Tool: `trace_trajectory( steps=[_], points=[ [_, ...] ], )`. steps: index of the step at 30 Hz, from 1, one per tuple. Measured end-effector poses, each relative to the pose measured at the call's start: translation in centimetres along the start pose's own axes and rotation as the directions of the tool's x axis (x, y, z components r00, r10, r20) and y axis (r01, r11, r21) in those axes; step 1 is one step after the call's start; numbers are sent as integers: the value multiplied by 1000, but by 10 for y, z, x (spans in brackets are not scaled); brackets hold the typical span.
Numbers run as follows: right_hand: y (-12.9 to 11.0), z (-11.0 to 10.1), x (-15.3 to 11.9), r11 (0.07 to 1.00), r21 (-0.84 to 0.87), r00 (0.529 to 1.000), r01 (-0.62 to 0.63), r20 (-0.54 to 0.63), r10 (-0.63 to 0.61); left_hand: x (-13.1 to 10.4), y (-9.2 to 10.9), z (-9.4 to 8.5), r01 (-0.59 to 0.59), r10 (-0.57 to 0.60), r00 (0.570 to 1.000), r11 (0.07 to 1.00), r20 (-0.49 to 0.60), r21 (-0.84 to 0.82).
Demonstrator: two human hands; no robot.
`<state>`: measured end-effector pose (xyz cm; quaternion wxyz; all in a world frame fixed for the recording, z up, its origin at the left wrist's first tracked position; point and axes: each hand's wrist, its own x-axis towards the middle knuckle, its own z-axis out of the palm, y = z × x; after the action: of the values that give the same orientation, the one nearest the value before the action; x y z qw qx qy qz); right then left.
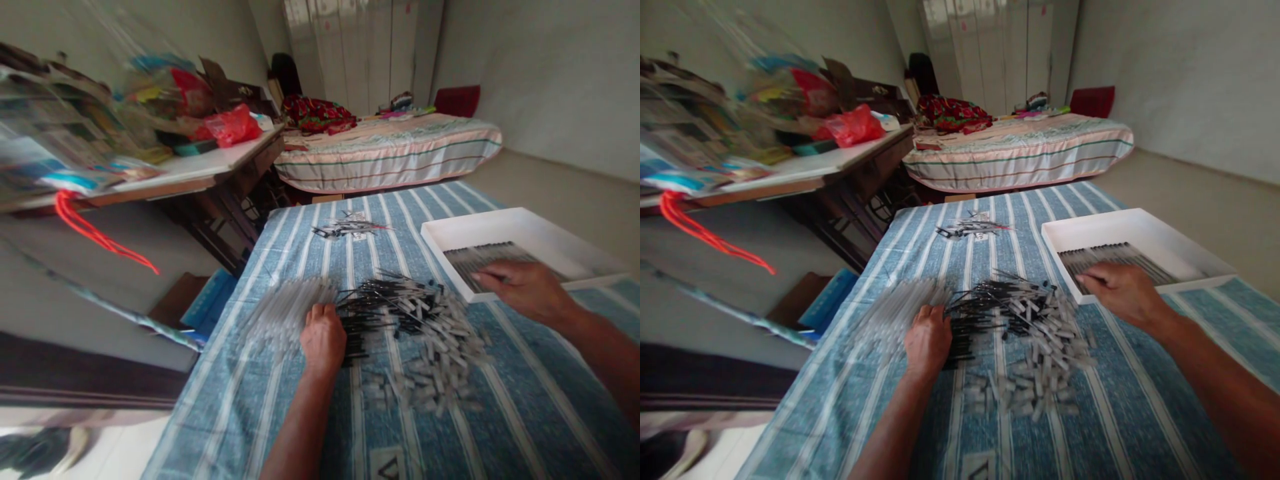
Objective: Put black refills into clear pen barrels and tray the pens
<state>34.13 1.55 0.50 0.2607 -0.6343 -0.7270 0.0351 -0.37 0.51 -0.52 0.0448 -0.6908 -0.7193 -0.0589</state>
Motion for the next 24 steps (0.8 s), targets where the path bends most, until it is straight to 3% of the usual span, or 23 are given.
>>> trace_trajectory(
  steps=[3,7,15,20,24],
  points=[
    [-56,15,-7,963,178,976,200,49,-212,3,5,4,33,-33,999,998,7,47],
    [-93,32,-14,924,213,919,318,168,-356,8,8,5,71,-72,997,996,11,60],
    [-130,43,-32,925,173,796,337,472,-378,10,11,1,96,-100,992,994,73,54],
    [-148,46,-43,910,66,745,409,551,-375,12,11,0,104,-109,990,993,92,53],
    [-158,48,-43,906,4,736,424,581,-347,13,11,-3,101,-107,987,993,117,53]
  ],
)
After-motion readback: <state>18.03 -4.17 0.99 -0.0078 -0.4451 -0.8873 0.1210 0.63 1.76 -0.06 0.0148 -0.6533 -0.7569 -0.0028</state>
